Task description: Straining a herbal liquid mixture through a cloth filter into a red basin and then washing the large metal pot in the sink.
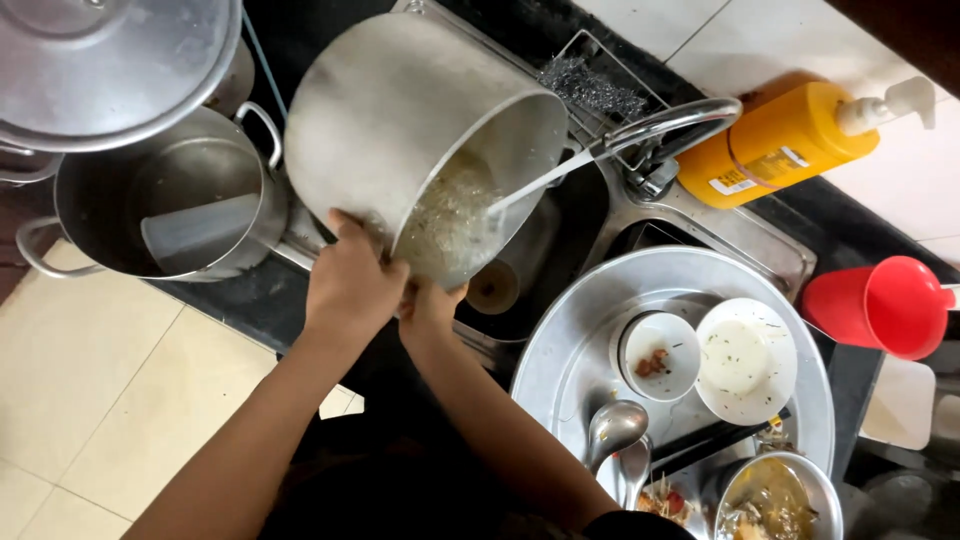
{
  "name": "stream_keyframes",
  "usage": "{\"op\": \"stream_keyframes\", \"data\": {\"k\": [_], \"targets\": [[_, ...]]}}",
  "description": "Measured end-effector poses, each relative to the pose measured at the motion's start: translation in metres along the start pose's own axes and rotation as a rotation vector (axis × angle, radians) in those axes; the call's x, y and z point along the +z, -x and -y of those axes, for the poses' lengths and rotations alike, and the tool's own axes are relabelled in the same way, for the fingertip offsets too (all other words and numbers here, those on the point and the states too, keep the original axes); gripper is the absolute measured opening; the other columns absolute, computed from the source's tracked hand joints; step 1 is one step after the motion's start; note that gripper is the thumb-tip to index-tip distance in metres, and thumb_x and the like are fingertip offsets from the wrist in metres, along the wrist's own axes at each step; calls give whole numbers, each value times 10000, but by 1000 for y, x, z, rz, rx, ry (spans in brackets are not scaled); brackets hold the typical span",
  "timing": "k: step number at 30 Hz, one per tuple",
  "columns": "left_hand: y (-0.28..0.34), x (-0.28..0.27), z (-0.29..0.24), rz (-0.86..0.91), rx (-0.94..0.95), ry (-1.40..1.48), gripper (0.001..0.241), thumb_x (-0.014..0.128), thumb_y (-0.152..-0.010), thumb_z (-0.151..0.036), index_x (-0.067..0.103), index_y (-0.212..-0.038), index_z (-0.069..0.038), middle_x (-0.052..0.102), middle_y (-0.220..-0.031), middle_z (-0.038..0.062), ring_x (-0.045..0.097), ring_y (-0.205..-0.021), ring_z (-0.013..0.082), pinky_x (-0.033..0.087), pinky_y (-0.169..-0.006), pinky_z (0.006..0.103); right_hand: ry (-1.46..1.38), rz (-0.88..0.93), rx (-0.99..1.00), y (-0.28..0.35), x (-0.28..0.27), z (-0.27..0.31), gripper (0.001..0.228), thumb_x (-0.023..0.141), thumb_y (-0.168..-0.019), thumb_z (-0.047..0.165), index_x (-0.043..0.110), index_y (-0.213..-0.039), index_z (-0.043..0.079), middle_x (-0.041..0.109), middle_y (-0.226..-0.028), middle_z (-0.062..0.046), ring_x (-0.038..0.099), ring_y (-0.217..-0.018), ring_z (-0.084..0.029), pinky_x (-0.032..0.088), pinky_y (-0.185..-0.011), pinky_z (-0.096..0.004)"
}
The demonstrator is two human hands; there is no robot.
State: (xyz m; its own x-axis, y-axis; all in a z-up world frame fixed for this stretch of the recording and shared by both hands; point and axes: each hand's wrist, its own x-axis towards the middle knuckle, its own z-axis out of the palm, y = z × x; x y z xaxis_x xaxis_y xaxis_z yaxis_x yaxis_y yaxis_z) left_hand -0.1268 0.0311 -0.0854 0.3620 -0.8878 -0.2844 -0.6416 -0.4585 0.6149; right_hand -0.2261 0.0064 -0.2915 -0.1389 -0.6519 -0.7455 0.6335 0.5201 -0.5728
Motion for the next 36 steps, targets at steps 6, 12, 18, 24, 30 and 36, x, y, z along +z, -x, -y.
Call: {"op": "stream_keyframes", "data": {"k": [6,12,18,24,30,36], "targets": [[34,-1,-62,259,-52,-117,968,642,-957,-233,9,-1559,183,725,-917,251,749,-808,356,621,-722,406,1013,29,-475,107,40,48,704,554,-941,113,364,-1550,411,627,-1385,-64,651,-1150,-217,402,-972,-455],[49,74,-52,0,238,-245,1083,747,-833,-264,53,-1546,164,712,-889,256,712,-868,360,494,-960,521,1376,143,-601,121,36,68,612,563,-991,232,387,-1566,348,678,-1274,-43,633,-1183,-203,402,-1142,-488],[56,33,-80,108,122,-144,1128,775,-831,-255,2,-1563,119,643,-1066,326,705,-945,390,490,-1016,484,1190,384,-448,120,32,75,677,546,-995,274,259,-1607,239,687,-1138,-82,641,-1084,-227,466,-1115,-463],[45,7,-69,-22,143,-152,1081,776,-862,-250,18,-1530,135,627,-1033,356,689,-894,430,549,-877,442,277,962,-90,57,25,41,652,515,-1099,317,206,-1639,124,661,-1092,-104,617,-1047,-235,461,-1147,-491],[48,-17,-68,-87,96,-33,1036,738,-879,-212,17,-1536,138,625,-1042,352,706,-854,419,598,-738,411,250,974,-289,33,47,37,653,510,-1059,350,304,-1601,51,549,-1392,-79,559,-1186,-261,483,-1088,-512],[55,-38,-75,-101,113,98,1021,709,-881,-176,-13,-1528,145,636,-1009,343,715,-814,426,611,-692,418,100,1028,38,9,46,55,609,371,-1125,415,340,-1581,11,569,-1392,-147,637,-1199,-267,502,-1090,-468]]}}
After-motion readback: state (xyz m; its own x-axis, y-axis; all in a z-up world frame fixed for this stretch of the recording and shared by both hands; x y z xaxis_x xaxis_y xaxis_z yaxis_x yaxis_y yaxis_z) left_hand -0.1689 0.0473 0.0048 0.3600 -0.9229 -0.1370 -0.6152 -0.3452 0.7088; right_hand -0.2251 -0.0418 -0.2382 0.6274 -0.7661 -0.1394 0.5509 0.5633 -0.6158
